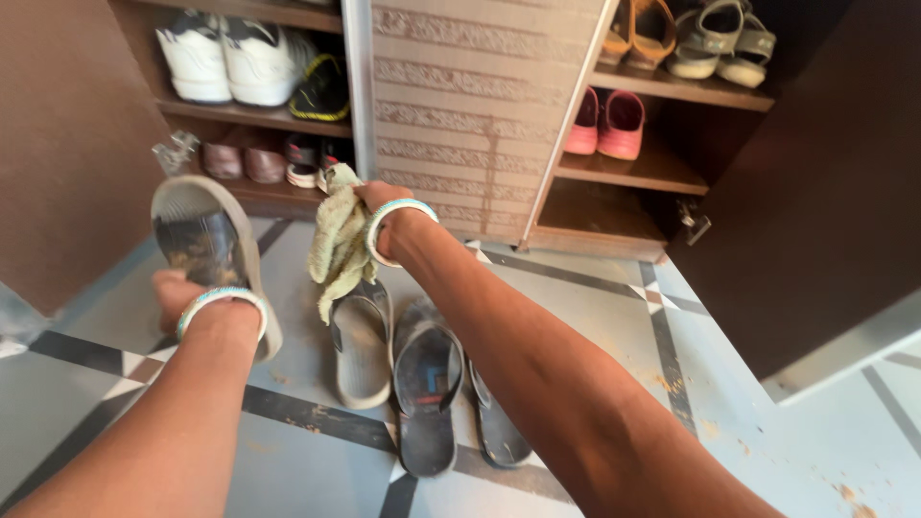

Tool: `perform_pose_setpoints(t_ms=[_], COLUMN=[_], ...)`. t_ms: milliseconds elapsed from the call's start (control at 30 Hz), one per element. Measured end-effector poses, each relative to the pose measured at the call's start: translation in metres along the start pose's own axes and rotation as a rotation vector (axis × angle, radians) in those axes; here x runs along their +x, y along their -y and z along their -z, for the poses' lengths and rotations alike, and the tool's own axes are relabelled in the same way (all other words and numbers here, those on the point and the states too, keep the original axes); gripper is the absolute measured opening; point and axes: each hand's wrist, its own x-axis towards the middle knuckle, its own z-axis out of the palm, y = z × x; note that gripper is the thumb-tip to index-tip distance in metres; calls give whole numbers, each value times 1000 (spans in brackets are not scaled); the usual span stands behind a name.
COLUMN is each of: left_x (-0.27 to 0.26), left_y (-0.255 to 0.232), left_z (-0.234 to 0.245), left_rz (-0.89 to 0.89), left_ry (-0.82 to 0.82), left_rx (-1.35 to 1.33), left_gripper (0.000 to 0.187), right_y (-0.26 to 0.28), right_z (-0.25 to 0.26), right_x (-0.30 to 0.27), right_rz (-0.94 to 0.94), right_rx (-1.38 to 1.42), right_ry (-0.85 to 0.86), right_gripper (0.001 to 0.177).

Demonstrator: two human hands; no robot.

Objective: The person wipes a pair of grey sneakers and several flip-flops with a cloth. The person places the cleaned sneakers into a shoe cabinet and continues wiping the flip-flops on the floor.

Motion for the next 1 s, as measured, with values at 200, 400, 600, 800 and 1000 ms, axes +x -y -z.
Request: perform_pose_setpoints(t_ms=[200,400,600,800,1000], left_x=[-51,-99,-111,-111,-113], left_y=[-22,-29,-30,-34,-48], left_z=[-56,-57,-65,-66,-68], left_rz=[42,183,132,100,9], left_ry=[178,553,624,800,940], left_rx=[-34,-3,22,264,392], left_gripper=[58,88,110,132,141], right_y=[30,52,57,48,28], right_z=[-29,-62,-91,-126,-129], right_x=[-49,-91,-108,-105,-85], right_rz=[110,440,1125,1371,1458], right_rx=[-99,-216,-693,-992,-1265], right_ry=[36,143,-4,61,29], right_gripper=[27,29,38,32,31])
